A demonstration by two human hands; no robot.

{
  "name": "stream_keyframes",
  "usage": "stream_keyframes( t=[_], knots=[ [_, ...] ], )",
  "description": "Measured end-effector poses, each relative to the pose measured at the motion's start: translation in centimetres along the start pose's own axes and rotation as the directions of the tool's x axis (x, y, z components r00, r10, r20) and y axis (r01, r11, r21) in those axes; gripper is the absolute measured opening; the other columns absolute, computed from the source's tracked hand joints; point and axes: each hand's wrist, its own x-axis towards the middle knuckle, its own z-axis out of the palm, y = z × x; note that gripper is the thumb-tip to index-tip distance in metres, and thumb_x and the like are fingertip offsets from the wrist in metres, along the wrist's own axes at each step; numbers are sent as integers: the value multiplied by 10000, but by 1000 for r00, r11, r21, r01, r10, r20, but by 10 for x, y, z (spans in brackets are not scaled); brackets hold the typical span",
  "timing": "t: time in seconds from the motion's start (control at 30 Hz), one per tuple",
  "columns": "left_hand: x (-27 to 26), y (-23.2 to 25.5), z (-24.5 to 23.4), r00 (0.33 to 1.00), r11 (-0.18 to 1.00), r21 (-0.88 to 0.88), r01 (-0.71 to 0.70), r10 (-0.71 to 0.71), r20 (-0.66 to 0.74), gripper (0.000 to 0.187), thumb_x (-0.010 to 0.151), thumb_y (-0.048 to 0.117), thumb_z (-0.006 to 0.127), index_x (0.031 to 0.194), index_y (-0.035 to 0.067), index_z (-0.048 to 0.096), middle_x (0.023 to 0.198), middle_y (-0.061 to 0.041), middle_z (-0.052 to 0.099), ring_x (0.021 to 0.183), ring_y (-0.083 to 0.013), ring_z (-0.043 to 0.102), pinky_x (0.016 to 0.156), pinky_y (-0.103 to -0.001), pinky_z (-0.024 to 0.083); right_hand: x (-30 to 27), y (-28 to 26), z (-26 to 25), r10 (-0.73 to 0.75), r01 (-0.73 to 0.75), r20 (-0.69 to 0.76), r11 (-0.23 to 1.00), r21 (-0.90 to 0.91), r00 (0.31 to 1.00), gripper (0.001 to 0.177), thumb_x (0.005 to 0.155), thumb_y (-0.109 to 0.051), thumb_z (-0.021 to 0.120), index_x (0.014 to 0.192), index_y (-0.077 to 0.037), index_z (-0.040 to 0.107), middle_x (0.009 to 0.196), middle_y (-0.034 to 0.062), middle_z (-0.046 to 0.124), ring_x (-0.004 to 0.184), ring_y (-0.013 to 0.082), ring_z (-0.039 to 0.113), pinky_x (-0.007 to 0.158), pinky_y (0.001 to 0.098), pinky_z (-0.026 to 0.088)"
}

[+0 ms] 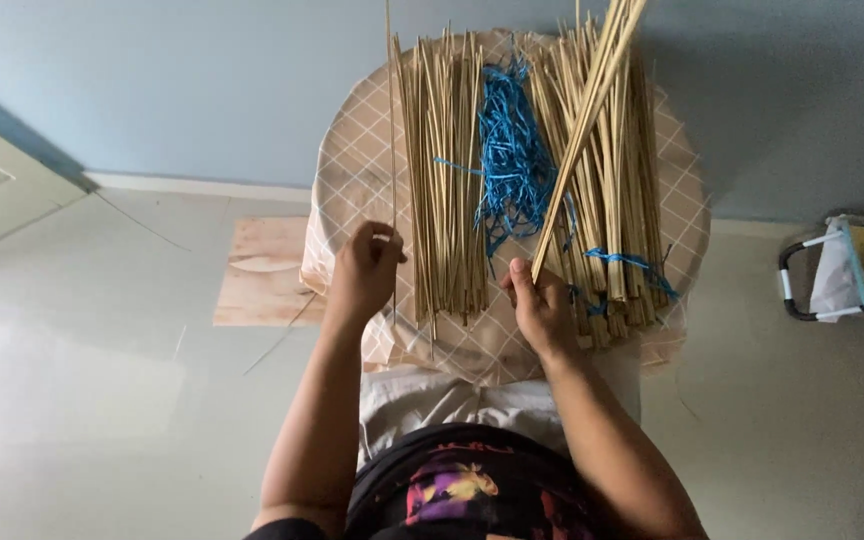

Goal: Organizing and bundling bamboo sticks together using ties.

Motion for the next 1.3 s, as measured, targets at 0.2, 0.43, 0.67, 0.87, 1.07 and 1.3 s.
stream_keyframes(
  t=[0.2,0.43,0.67,0.87,1.07,1.3],
  knots=[
    [-35,20,-17,999,995,-97,-34,33,-10,209,987,237,620,1103,68,658,780,-97,747,631,-193,610,608,-329,477,-2,8,1,-4,2,20,996,86,1000,450,1107,-324,491,755,-99,659,499,-4,403,460,104,393,500,268,346],
    [-56,22,-33,985,981,-80,-174,173,-30,140,983,196,635,1057,92,693,761,-72,735,606,-190,585,602,-315,488,-1,15,5,13,-15,7,972,236,1000,405,1103,-312,473,810,-103,659,537,-49,380,463,43,365,492,219,322],
    [-57,18,-91,608,553,659,-510,774,-179,76,996,12,646,1022,53,704,1075,-161,694,983,-367,674,838,-422,539,8,-32,-24,62,-43,-22,865,500,998,533,1091,-507,327,1215,-93,638,580,-50,401,454,14,403,453,187,343],
    [-56,52,-118,461,405,651,-641,882,-95,87,1017,-32,648,1066,10,706,1183,-221,674,1106,-456,683,927,-514,571,-6,-34,-39,-27,-86,497,975,203,867,528,1055,-449,461,1100,-3,741,494,70,495,398,86,348,392,245,331],
    [-31,76,-119,326,281,634,-721,944,-49,92,1015,-18,659,1051,17,735,1184,-230,678,1099,-459,694,918,-522,589,-50,2,-28,-190,-213,793,904,371,578,572,1081,-426,423,1202,55,707,672,133,705,383,29,353,373,202,279],
    [-10,86,-124,262,249,535,-808,964,-53,87,1006,-43,673,1053,-12,740,1160,-256,690,1114,-479,693,934,-549,582,-54,32,-53,-201,-340,723,779,527,661,382,1065,-144,464,1335,77,619,638,276,716,380,71,283,369,218,205]
  ],
)
